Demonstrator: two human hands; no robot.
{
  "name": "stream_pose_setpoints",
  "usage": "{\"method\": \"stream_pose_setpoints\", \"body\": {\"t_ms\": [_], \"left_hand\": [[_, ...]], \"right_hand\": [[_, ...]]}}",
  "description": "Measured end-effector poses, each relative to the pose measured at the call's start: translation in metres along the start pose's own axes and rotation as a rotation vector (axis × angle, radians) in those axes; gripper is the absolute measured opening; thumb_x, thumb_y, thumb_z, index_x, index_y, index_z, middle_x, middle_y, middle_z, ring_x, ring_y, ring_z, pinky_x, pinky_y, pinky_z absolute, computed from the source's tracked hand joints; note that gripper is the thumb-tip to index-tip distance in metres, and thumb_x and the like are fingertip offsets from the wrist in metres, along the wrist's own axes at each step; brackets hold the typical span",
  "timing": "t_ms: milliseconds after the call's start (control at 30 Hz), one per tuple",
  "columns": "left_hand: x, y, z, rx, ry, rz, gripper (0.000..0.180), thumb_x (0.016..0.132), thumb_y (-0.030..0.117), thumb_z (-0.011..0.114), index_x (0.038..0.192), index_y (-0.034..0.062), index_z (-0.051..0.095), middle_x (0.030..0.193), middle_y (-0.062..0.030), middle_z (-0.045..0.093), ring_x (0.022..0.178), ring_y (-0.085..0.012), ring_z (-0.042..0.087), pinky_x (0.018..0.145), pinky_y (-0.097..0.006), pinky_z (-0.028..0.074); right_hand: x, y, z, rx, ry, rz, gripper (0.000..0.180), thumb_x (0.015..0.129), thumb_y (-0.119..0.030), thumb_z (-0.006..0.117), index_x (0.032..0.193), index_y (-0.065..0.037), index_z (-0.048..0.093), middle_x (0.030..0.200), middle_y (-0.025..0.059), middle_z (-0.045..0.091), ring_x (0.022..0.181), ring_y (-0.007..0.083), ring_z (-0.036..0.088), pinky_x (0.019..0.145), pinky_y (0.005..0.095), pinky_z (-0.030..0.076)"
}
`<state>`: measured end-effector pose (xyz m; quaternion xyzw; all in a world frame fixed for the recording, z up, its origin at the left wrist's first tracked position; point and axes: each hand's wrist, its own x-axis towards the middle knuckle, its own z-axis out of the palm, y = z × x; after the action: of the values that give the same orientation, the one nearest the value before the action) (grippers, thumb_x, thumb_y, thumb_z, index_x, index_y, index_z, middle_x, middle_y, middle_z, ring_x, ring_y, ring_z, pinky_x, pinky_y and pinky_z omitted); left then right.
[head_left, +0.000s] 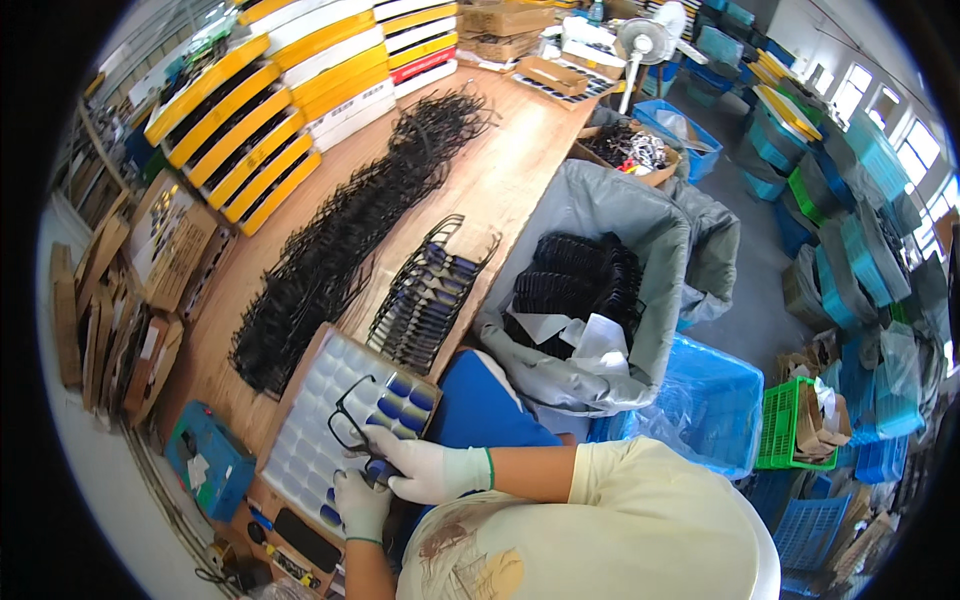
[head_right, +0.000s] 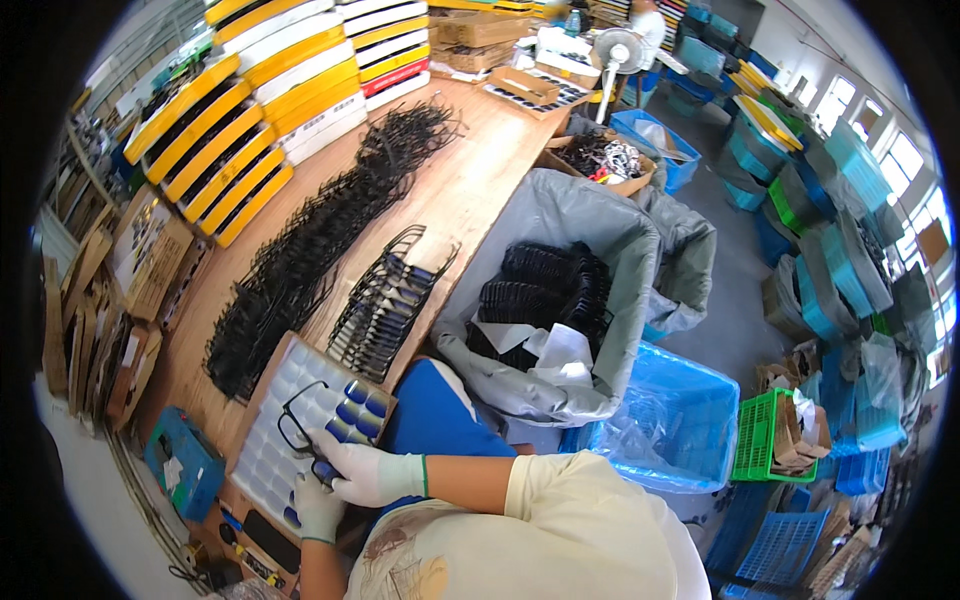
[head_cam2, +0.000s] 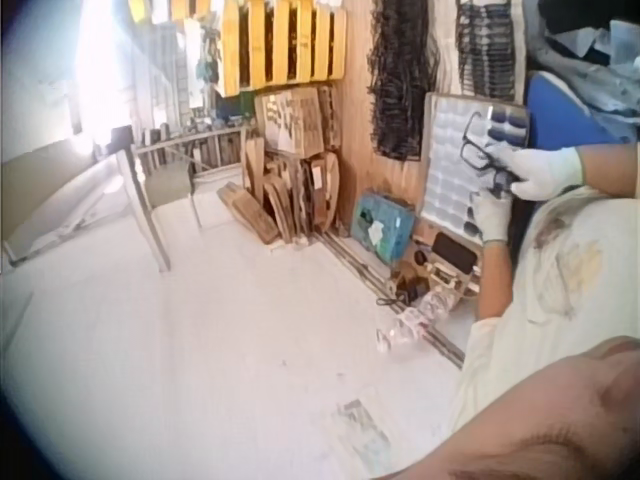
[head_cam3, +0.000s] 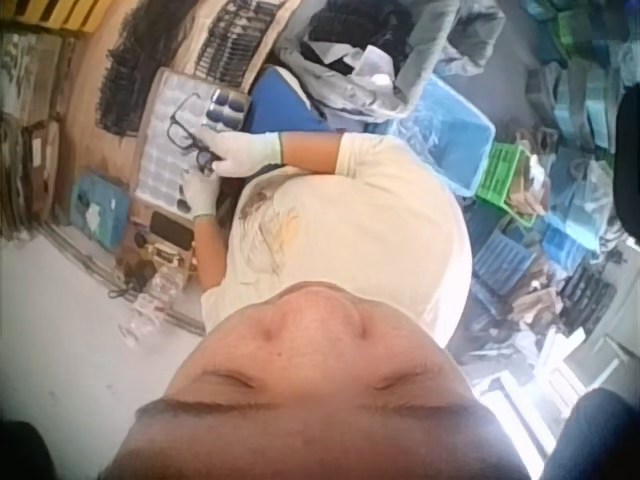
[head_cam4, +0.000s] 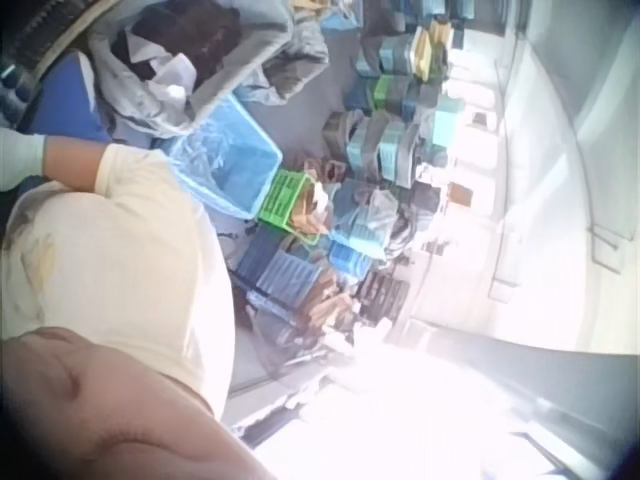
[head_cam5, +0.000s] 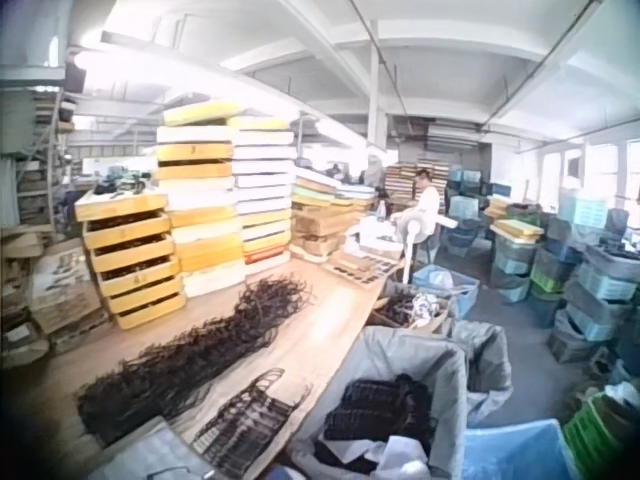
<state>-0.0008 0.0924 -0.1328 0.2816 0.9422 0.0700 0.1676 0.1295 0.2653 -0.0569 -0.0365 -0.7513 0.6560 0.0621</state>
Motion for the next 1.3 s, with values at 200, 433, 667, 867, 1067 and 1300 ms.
{"method": "stream_pose_setpoints", "body": {"t_ms": [200,433,667,867,1067,1300], "left_hand": [[-0.011,-0.009,-0.025,-0.446,-0.002,0.163,0.03,0.088,0.021,0.074,0.098,-0.0037,0.061,0.086,-0.0198,0.069,0.075,-0.0342,0.068,0.07,-0.04,0.054],[-0.038,0.008,-0.064,-1.357,-0.037,0.142,0.023,0.09,0.008,0.069,0.104,0.0003,0.053,0.083,-0.0057,0.059,0.071,-0.0118,0.056,0.065,-0.025,0.047],[-0.049,-0.004,-0.072,-1.798,-0.237,0.148,0.024,0.091,0.012,0.072,0.108,-0.0018,0.061,0.095,-0.0104,0.068,0.08,-0.0158,0.064,0.071,-0.029,0.053],[-0.056,0.006,-0.076,-1.404,-0.011,0.196,0.019,0.092,0.011,0.068,0.105,-0.0023,0.062,0.09,-0.0083,0.069,0.076,-0.0128,0.064,0.069,-0.026,0.05],[-0.055,0.004,-0.079,-1.276,0.055,0.173,0.016,0.094,0.01,0.064,0.102,-0.0035,0.063,0.087,-0.0072,0.07,0.073,-0.012,0.064,0.068,-0.025,0.05],[-0.055,0.004,-0.073,-1.442,0.069,0.124,0.032,0.094,0.028,0.073,0.097,-0.0037,0.068,0.082,-0.0039,0.069,0.074,-0.0099,0.061,0.068,-0.024,0.047]], "right_hand": [[0.001,-0.012,-0.01,-0.13,0.07,0.023,0.054,0.09,-0.004,0.051,0.14,0.004,0.033,0.104,0.0228,0.069,0.095,0.041,0.069,0.086,0.0449,0.055],[0.004,-0.015,0.008,-0.187,-0.064,0.03,0.035,0.095,-0.016,0.059,0.123,0.004,0.049,0.09,0.0261,0.067,0.084,0.0442,0.068,0.076,0.0501,0.053],[0.011,-0.027,-0.002,0.129,-0.256,0.05,0.024,0.105,-0.016,0.05,0.115,0.004,0.06,0.089,0.0113,0.069,0.082,0.0196,0.067,0.079,0.0349,0.054],[0.01,-0.016,0.007,0.028,-0.062,0.02,0.023,0.104,-0.019,0.051,0.099,0.0,0.063,0.078,0.0159,0.066,0.075,0.0332,0.066,0.072,0.0406,0.051],[0.016,-0.014,-0.001,-0.021,-0.155,-0.071,0.022,0.101,-0.018,0.055,0.111,0.002,0.061,0.081,0.0215,0.066,0.079,0.04,0.066,0.073,0.0447,0.052],[0.013,-0.016,0.008,-0.349,-0.137,-0.136,0.021,0.099,-0.021,0.059,0.106,-0.001,0.061,0.076,0.024,0.062,0.076,0.0448,0.063,0.068,0.05,0.049]]}}
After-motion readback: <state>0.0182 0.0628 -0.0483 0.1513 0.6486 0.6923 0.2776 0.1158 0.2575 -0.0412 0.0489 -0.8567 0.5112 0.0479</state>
